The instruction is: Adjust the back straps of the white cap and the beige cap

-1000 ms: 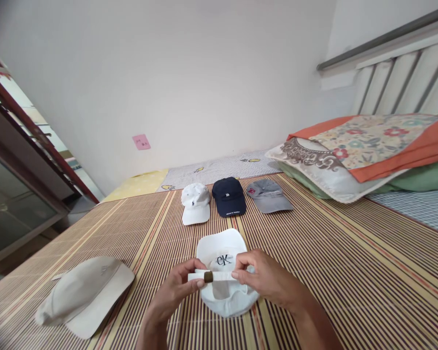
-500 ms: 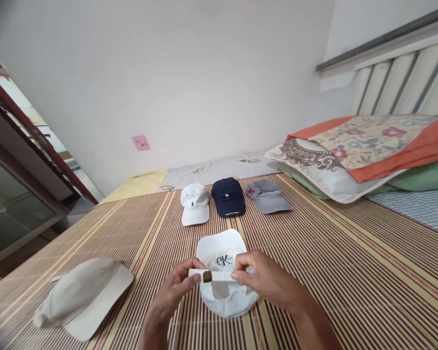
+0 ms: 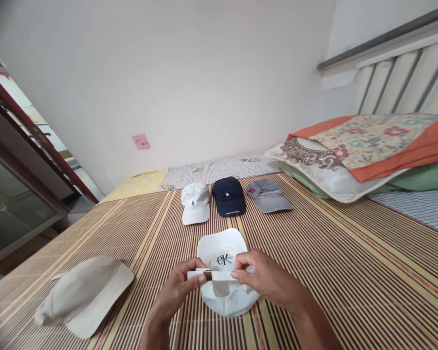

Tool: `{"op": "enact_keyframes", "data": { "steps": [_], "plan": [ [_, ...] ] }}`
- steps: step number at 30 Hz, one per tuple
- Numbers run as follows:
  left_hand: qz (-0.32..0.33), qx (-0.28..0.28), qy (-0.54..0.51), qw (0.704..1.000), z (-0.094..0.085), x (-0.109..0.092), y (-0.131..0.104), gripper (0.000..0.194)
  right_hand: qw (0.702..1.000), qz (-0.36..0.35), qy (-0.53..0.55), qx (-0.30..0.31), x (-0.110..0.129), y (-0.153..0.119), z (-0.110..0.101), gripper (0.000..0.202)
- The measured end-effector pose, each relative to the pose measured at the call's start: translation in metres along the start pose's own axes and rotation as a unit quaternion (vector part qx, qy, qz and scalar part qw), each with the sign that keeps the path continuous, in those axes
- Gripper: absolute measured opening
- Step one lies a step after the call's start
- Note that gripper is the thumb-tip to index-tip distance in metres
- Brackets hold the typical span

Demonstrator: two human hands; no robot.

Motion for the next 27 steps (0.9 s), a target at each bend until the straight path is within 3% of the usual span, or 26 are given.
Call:
{"op": "enact_keyframes", "data": {
  "steps": [7,12,16,21,27],
  "plan": [
    [0.010,0.012,-0.015,1.000,0.003,-0.001,-0.001,0.030,1.000,0.003,0.015,0.006,-0.003,0.002,0.002,0.021],
    [0.016,-0.005,-0.007,1.000,-0.004,0.000,0.000,0.034,1.000,-0.007,0.004,-0.015,0.000,0.001,-0.004,0.027],
    [0.013,-0.010,0.000,1.000,-0.009,0.001,-0.001,0.033,0.998,-0.018,0.005,-0.066,0.005,0.000,-0.015,0.033],
    [0.021,-0.041,0.014,0.999,-0.013,-0.007,-0.004,0.033,0.986,-0.010,0.011,-0.168,-0.008,0.002,-0.032,0.038],
    [0.037,-0.074,0.048,0.995,-0.021,-0.008,-0.003,0.031,0.979,-0.016,-0.008,-0.201,-0.020,0.005,-0.037,0.035]
  ]
}}
Point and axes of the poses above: each hand's wrist, its own y-axis towards the middle knuckle, its own z-axis out of the palm, x = y × z, the point moved 7 cm from there along y, towards the middle knuckle, and after that the axes turned 2 degrees about -z, right-handed, at the moved point
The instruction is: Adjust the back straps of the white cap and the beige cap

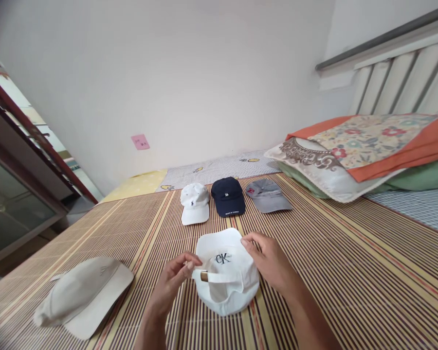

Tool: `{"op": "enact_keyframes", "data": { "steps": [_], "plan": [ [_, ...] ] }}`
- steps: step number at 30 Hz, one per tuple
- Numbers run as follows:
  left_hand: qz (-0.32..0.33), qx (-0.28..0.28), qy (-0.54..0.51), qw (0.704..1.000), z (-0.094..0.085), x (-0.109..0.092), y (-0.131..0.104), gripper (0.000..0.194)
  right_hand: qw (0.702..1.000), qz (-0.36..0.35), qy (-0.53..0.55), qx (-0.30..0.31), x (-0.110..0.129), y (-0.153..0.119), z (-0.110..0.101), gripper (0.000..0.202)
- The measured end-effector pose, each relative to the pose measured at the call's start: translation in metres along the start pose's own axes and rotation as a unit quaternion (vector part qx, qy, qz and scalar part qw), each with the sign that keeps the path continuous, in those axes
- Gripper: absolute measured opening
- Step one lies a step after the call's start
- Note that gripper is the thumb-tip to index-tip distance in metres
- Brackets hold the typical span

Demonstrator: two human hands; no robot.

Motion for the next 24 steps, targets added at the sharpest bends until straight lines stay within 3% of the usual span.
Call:
{"op": "enact_keyframes", "data": {
  "steps": [6,12,18,21,24],
  "plan": [
    [0.024,-0.102,0.088,0.991,-0.021,0.016,0.004,0.020,0.999,-0.003,-0.029,-0.023,-0.022,0.005,-0.001,0.031],
    [-0.017,-0.039,0.163,0.986,-0.013,0.029,0.002,0.031,0.998,-0.027,0.018,0.061,-0.042,0.002,0.020,0.033],
    [-0.014,-0.014,0.130,0.991,-0.014,0.028,0.001,0.016,0.997,-0.011,0.044,0.068,-0.033,0.001,0.018,0.022],
    [0.001,-0.024,0.070,0.997,-0.020,0.023,0.001,0.023,0.995,-0.007,0.069,0.074,-0.021,-0.001,0.012,0.018],
    [0.005,-0.048,0.013,0.999,-0.025,0.015,-0.004,0.032,0.984,-0.017,0.144,0.107,-0.007,-0.004,0.011,0.030]
  ]
}}
Point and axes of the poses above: each hand's wrist, its own y-axis towards the middle knuckle, its own z-axis out of the palm, x = y × z, the point moved 7 cm from there along y, towards the middle knuckle, and after that the axes turned 2 degrees about -z, right-handed, at the moved point
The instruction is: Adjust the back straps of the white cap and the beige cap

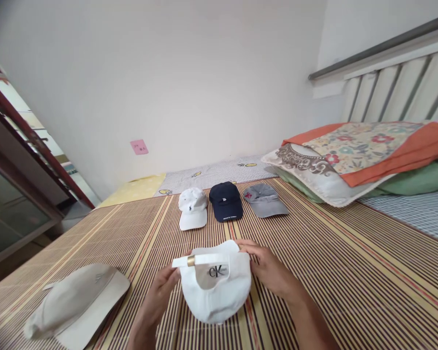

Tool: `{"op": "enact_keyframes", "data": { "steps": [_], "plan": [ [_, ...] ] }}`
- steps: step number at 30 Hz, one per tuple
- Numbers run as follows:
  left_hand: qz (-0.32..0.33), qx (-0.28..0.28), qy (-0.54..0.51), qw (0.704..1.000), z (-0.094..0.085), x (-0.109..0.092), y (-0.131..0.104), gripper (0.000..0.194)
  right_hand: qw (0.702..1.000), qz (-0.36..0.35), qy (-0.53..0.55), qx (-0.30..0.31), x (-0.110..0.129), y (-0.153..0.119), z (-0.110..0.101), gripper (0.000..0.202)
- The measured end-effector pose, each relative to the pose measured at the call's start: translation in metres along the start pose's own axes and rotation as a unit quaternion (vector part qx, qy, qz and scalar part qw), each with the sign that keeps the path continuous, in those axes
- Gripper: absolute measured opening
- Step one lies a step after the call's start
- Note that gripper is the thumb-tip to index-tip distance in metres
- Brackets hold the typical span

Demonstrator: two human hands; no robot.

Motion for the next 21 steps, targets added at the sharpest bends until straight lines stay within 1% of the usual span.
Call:
{"op": "enact_keyframes", "data": {
  "steps": [2,4,7,9,10,13,15,18,21],
  "plan": [
    [-0.011,-0.012,-0.040,0.999,-0.002,-0.003,-0.004,0.033,0.998,-0.008,0.061,0.020,0.007,-0.002,0.002,0.041],
    [-0.031,-0.029,-0.097,0.994,-0.003,-0.003,-0.008,0.035,0.993,-0.005,0.112,0.037,0.010,-0.003,0.004,0.047],
    [-0.063,-0.064,-0.213,0.973,-0.004,0.002,-0.013,0.039,0.986,-0.006,0.162,0.044,0.013,-0.006,0.005,0.040],
    [-0.061,-0.083,-0.282,0.954,-0.004,0.004,-0.013,0.039,0.982,-0.011,0.184,0.032,0.015,-0.007,0.005,0.032],
    [-0.052,-0.083,-0.309,0.946,-0.002,0.004,-0.012,0.037,0.980,-0.010,0.197,0.024,0.015,-0.008,0.006,0.029],
    [-0.023,-0.055,-0.366,0.929,0.006,0.000,-0.007,0.027,0.967,0.018,0.255,0.001,0.015,-0.010,0.013,0.030],
    [-0.008,-0.028,-0.390,0.920,0.013,-0.001,-0.003,0.027,0.954,0.041,0.297,-0.021,0.013,-0.011,0.017,0.035],
    [0.004,0.021,-0.408,0.913,0.023,-0.003,0.003,0.035,0.942,0.060,0.326,-0.048,0.009,-0.009,0.017,0.038],
    [-0.007,0.081,-0.400,0.913,0.035,-0.004,0.006,0.046,0.942,0.057,0.329,-0.043,0.002,-0.007,0.016,0.037]
  ]
}}
Point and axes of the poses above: each hand's wrist, its own y-axis towards the middle knuckle, its own z-axis out of the palm, x = y × z, the point moved 7 cm from there along y, towards the middle knuckle, and after that the axes turned 2 degrees about -z, right-handed, at the moved point
